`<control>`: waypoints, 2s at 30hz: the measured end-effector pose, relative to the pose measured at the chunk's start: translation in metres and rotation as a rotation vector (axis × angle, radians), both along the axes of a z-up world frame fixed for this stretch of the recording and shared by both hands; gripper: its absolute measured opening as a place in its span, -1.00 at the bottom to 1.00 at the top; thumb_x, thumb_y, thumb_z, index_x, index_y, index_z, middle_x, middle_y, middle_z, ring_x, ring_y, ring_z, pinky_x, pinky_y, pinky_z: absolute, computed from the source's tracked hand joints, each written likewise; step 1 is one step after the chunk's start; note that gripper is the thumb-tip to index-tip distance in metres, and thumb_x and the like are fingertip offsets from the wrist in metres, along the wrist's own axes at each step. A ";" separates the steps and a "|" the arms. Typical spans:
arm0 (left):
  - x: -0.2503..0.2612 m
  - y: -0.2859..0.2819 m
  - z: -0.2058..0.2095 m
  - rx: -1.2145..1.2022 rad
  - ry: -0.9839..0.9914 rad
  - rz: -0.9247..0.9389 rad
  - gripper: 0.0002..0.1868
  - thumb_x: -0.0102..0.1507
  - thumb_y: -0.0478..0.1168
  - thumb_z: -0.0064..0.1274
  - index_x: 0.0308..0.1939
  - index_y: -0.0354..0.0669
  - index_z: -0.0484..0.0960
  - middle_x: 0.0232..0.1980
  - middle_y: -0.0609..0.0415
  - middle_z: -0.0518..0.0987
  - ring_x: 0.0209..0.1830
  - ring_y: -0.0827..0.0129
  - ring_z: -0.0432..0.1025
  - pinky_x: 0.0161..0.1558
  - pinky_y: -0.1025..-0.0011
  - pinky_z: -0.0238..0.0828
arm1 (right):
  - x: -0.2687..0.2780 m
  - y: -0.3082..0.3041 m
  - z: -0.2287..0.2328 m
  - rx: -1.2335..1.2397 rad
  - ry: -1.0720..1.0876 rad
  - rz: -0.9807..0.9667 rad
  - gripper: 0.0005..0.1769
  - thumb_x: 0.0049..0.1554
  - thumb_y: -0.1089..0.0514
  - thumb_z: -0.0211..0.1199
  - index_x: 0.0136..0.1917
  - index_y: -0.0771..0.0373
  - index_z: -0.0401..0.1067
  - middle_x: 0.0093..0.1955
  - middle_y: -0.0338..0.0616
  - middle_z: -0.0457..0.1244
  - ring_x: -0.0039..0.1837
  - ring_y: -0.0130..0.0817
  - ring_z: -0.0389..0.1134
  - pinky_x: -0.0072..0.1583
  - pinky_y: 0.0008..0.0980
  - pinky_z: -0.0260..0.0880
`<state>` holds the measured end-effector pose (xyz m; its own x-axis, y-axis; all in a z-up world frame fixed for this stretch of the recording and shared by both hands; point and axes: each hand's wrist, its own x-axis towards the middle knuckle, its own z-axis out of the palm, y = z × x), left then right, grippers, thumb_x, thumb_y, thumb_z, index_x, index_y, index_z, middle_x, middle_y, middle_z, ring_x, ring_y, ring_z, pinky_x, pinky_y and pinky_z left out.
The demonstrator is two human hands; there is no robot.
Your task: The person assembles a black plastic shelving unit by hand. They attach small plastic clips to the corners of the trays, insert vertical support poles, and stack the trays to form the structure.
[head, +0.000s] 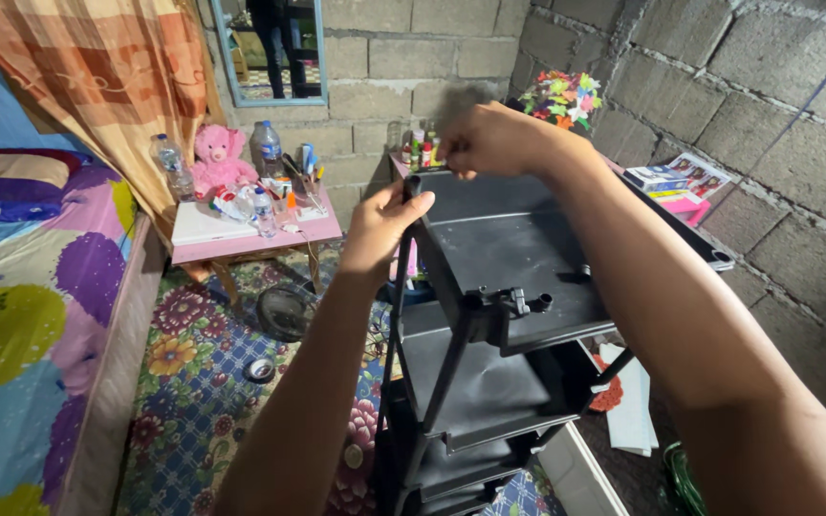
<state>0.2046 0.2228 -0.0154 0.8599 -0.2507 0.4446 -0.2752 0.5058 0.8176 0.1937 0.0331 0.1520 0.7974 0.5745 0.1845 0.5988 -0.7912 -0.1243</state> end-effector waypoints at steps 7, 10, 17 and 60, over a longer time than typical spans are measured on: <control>-0.037 0.005 0.038 0.261 -0.250 0.547 -0.57 0.30 -0.16 0.30 0.09 -0.44 0.58 0.03 -0.03 0.63 0.01 0.43 0.50 0.03 0.49 0.41 | -0.037 -0.030 -0.028 -0.090 0.505 -0.206 -0.66 0.06 0.21 0.17 0.09 0.29 0.59 -0.14 -0.08 0.49 -0.12 -0.37 0.55 0.00 -0.33 0.55; -0.086 0.003 0.067 0.291 -0.467 0.656 -0.65 0.33 -0.18 0.25 0.10 -0.35 0.63 0.14 -0.09 0.65 0.14 0.31 0.55 0.14 0.43 0.41 | -0.052 -0.041 -0.038 -0.137 0.471 -0.224 -0.65 0.08 0.22 0.17 0.11 0.27 0.60 -0.15 -0.06 0.49 -0.13 -0.38 0.55 0.02 -0.34 0.52; -0.196 -0.034 0.097 0.446 -0.834 0.623 -0.83 0.37 -0.30 0.18 0.02 -0.25 0.66 0.15 -0.10 0.63 0.21 0.09 0.54 0.26 0.32 0.48 | -0.074 -0.080 -0.044 -0.388 0.256 -0.460 -0.65 0.17 0.10 0.15 -0.06 0.40 0.65 -0.13 0.10 0.49 -0.09 -0.17 0.54 0.02 -0.20 0.51; -0.167 -0.202 0.056 1.675 -0.188 0.617 -0.47 0.20 0.28 0.10 0.18 0.27 0.65 0.41 0.15 0.42 0.40 0.10 0.27 0.30 -0.45 -0.04 | -0.074 -0.512 -0.313 0.813 0.414 -0.617 -0.63 0.21 -0.07 0.29 0.02 0.31 0.56 -0.25 -0.11 0.36 -0.29 -0.34 0.32 -0.26 -0.30 0.32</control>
